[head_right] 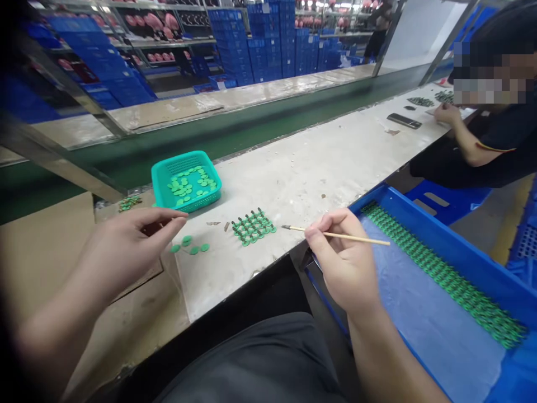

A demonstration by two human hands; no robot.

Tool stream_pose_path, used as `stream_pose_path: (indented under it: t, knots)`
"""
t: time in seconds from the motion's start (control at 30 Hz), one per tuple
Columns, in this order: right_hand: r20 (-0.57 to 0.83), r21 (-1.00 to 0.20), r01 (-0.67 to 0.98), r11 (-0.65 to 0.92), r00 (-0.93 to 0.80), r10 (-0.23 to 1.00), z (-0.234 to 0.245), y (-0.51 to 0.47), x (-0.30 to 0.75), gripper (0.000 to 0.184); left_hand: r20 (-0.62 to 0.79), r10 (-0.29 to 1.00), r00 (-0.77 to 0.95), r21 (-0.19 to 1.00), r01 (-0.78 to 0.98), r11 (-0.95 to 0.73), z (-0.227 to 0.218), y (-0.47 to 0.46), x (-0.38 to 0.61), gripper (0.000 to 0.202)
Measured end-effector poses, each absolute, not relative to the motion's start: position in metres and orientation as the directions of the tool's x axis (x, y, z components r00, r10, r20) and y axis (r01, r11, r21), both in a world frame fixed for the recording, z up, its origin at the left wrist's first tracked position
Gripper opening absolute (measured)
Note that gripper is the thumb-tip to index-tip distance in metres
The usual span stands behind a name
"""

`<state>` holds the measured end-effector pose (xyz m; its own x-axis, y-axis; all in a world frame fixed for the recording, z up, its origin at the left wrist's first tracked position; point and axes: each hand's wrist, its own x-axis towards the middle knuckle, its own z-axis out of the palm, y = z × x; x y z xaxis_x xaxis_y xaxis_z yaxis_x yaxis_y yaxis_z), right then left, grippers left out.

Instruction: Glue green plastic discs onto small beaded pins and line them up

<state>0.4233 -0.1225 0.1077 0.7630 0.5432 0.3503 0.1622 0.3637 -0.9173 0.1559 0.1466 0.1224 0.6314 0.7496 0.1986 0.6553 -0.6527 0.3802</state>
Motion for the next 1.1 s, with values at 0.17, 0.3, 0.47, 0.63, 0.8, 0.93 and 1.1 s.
stream_pose_path:
  t: [0.17, 0.3, 0.47, 0.63, 0.8, 0.93, 1.1]
  knots:
    - [0.277, -0.949, 0.089, 0.302, 0.694, 0.665, 0.098, -0.116, 0.414, 0.021, -0.043, 0.702, 0.711, 0.298, 0.680, -0.670, 0.118, 0.160, 0.154, 0.032]
    - [0.294, -0.953, 0.142, 0.267, 0.644, 0.706, 0.098, -0.112, 0.403, 0.036, -0.071, 0.689, 0.722, 0.296, 0.675, -0.676, 0.101, 0.146, 0.167, 0.031]
    - [0.318, -0.948, 0.196, 0.250, 0.629, 0.709, 0.104, -0.111, 0.391, 0.037, -0.080, 0.696, 0.713, 0.391, 0.665, -0.636, 0.102, 0.123, 0.138, 0.028]
    - [0.325, -0.944, 0.245, 0.221, 0.574, 0.751, 0.105, -0.106, 0.377, 0.036, -0.049, 0.799, 0.599, 0.607, 0.653, -0.452, 0.083, 0.080, 0.053, 0.054]
    - [0.316, -0.946, 0.221, 0.238, 0.465, 0.827, 0.105, -0.084, 0.353, 0.034, 0.266, 0.831, 0.489, 0.550, 0.630, -0.547, 0.058, 0.054, 0.009, 0.047]
    - [0.296, -0.954, 0.164, 0.250, 0.393, 0.871, 0.105, -0.065, 0.334, 0.029, 0.260, 0.798, 0.544, 0.560, 0.588, -0.583, 0.060, 0.056, 0.001, 0.034]
    - [0.259, -0.964, 0.153, 0.219, 0.343, 0.903, 0.109, -0.046, 0.314, 0.019, 0.262, 0.678, 0.687, 0.506, 0.500, -0.703, 0.062, 0.066, -0.002, 0.031]
